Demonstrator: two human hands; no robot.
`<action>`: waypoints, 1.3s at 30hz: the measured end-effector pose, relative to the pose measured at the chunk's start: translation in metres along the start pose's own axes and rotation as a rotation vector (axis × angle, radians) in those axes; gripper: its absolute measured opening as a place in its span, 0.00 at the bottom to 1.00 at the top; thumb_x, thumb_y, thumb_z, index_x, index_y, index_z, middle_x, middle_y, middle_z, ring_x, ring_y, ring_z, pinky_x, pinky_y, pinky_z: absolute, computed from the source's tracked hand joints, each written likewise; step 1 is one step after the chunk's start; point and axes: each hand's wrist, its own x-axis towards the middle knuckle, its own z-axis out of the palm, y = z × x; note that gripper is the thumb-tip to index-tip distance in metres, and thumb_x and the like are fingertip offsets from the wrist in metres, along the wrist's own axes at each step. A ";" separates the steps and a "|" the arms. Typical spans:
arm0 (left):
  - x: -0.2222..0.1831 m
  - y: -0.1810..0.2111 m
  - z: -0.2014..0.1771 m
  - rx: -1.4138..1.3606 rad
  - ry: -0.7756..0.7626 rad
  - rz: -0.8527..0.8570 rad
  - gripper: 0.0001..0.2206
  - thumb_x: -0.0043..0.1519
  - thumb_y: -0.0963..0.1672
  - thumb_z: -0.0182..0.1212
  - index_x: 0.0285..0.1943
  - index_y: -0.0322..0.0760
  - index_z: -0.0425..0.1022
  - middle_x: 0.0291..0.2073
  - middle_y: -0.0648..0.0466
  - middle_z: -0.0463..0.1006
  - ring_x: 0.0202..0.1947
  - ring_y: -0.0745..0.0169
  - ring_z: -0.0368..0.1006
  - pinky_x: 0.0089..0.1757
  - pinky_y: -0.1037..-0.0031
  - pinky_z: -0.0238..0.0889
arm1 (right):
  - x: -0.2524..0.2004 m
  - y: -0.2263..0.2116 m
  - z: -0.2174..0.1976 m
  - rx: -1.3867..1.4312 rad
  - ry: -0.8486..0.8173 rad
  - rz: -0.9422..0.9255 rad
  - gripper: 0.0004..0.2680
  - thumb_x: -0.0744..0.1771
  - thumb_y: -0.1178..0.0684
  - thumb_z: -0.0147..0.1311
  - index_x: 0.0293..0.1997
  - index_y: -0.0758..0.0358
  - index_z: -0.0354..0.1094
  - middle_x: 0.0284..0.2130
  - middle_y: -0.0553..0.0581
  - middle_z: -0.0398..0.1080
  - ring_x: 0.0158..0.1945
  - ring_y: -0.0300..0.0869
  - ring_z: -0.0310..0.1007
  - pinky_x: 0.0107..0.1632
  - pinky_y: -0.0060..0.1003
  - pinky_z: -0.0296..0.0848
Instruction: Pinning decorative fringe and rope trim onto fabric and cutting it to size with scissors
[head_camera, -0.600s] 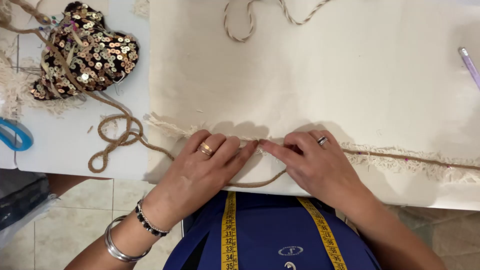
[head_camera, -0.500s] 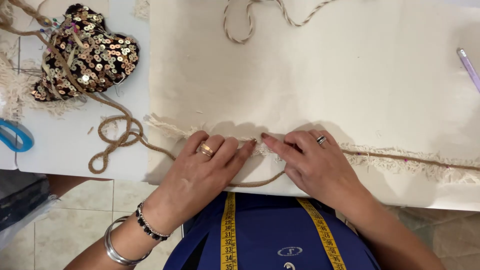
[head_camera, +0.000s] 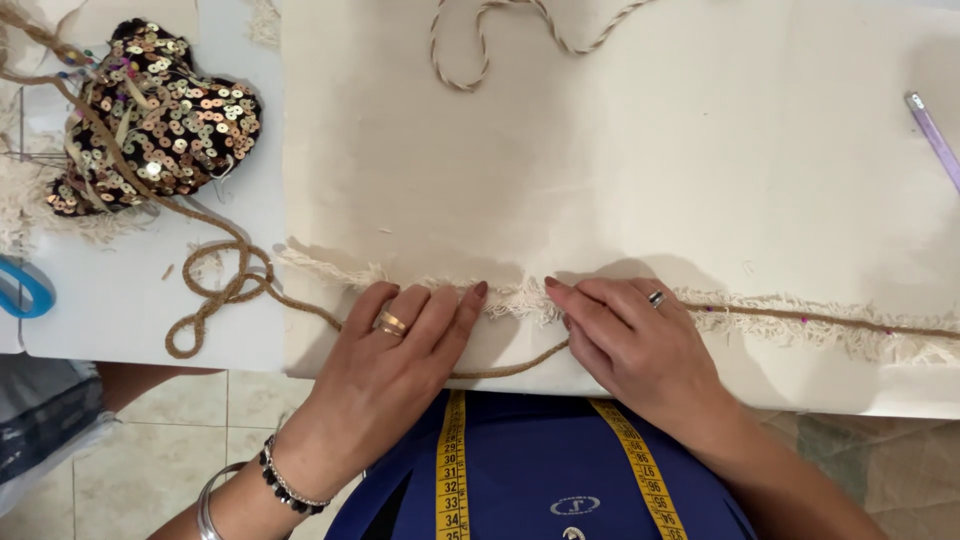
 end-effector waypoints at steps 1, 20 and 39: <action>0.002 0.002 -0.003 -0.001 0.001 0.003 0.20 0.68 0.39 0.46 0.71 0.36 0.68 0.49 0.54 0.70 0.45 0.58 0.68 0.54 0.62 0.63 | -0.007 0.002 0.001 -0.001 0.000 0.003 0.10 0.68 0.60 0.59 0.55 0.64 0.72 0.47 0.56 0.74 0.46 0.44 0.75 0.47 0.41 0.74; 0.033 0.035 0.009 -0.116 0.107 0.072 0.14 0.67 0.39 0.52 0.62 0.38 0.71 0.53 0.49 0.72 0.50 0.54 0.70 0.55 0.64 0.65 | -0.026 0.012 -0.015 -0.042 0.001 0.026 0.09 0.69 0.59 0.59 0.54 0.56 0.74 0.50 0.52 0.74 0.49 0.45 0.73 0.53 0.41 0.68; 0.001 0.030 0.011 -0.338 0.061 -0.002 0.04 0.65 0.39 0.55 0.44 0.42 0.73 0.45 0.54 0.73 0.47 0.55 0.70 0.51 0.65 0.62 | -0.064 0.032 -0.023 0.303 0.113 0.334 0.09 0.67 0.61 0.60 0.51 0.62 0.74 0.44 0.57 0.77 0.50 0.45 0.77 0.54 0.35 0.78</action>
